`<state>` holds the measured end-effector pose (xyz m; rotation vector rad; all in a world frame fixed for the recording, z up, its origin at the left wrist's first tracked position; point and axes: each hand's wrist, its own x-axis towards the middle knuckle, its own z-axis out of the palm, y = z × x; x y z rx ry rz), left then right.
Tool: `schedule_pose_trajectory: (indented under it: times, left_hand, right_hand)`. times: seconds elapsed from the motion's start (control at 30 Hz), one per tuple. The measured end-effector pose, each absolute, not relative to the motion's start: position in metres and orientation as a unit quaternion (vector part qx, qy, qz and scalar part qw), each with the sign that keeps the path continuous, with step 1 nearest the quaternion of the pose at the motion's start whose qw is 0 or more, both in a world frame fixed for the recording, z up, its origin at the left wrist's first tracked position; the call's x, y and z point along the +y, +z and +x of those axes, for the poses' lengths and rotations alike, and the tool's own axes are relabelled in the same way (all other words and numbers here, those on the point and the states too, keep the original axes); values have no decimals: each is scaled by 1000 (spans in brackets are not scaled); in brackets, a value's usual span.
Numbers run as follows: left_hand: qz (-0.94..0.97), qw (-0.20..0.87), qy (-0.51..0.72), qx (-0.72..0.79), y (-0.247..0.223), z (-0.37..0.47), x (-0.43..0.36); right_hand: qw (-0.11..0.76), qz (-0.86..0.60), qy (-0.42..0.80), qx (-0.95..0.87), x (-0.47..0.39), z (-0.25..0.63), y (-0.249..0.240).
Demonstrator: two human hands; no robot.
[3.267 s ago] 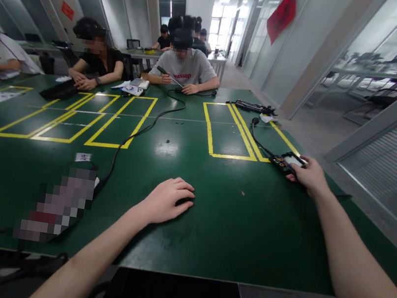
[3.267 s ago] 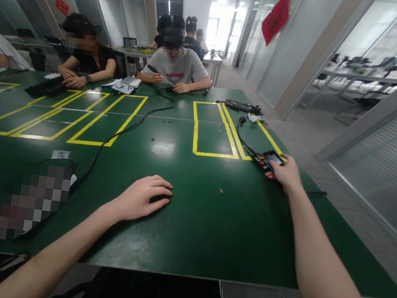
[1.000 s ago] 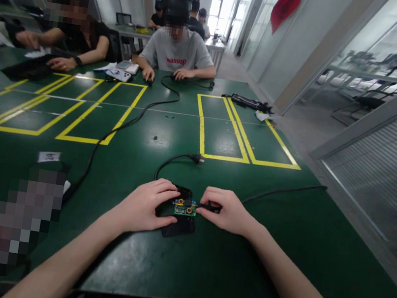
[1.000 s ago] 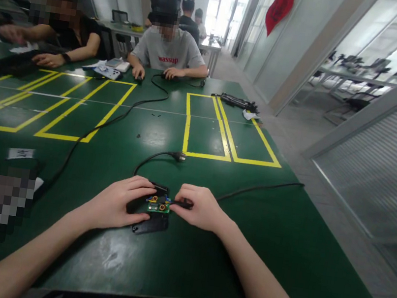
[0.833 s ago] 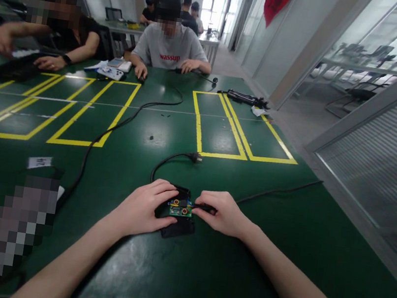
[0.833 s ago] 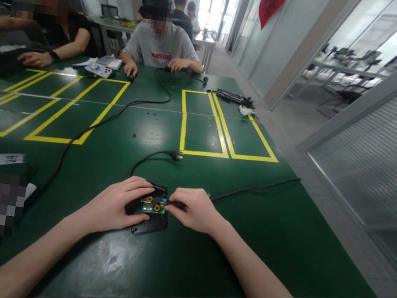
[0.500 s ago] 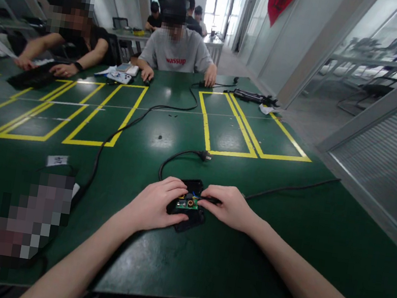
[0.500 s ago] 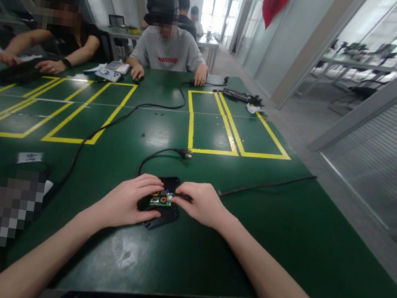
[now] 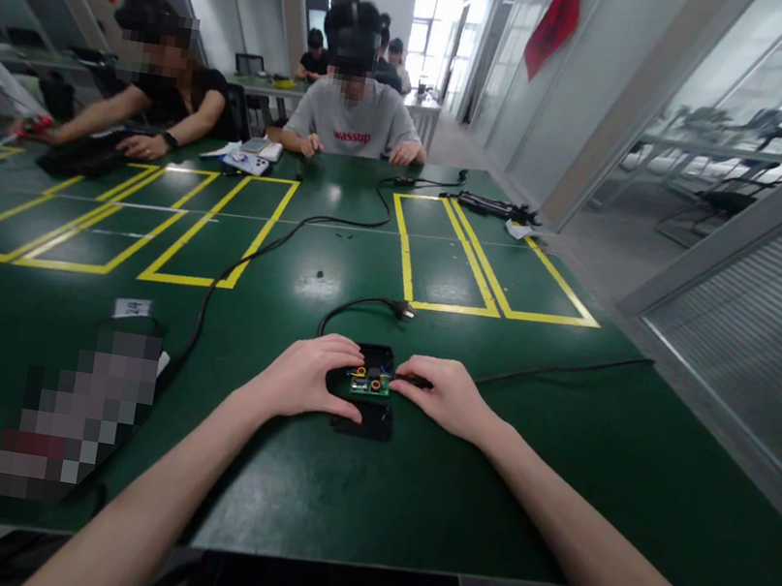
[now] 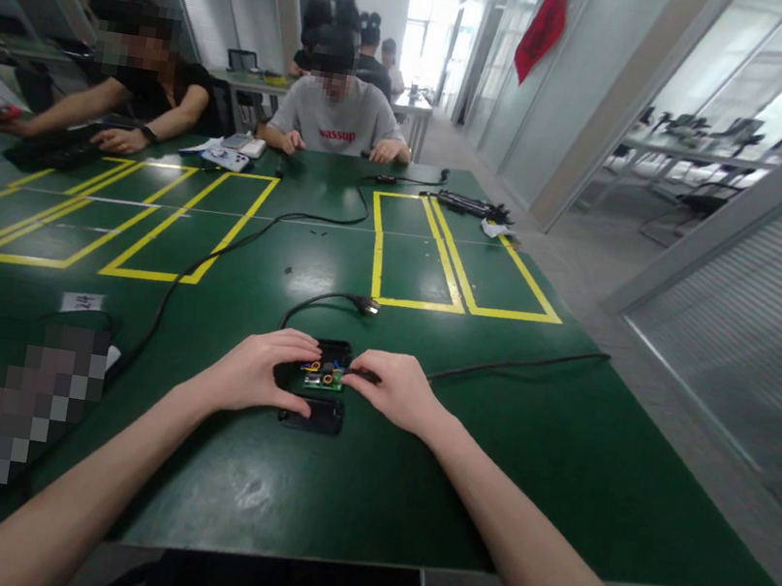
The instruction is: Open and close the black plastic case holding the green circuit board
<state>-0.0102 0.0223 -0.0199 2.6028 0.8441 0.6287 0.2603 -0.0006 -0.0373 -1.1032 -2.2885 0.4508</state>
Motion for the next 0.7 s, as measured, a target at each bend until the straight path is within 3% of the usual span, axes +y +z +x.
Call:
schedule_pose_trajectory:
  times: [0.7]
  left_hand:
    - [902, 162, 241, 318, -12, -4, 10]
  right_hand:
    - [277, -426, 212, -835, -7, 252, -32]
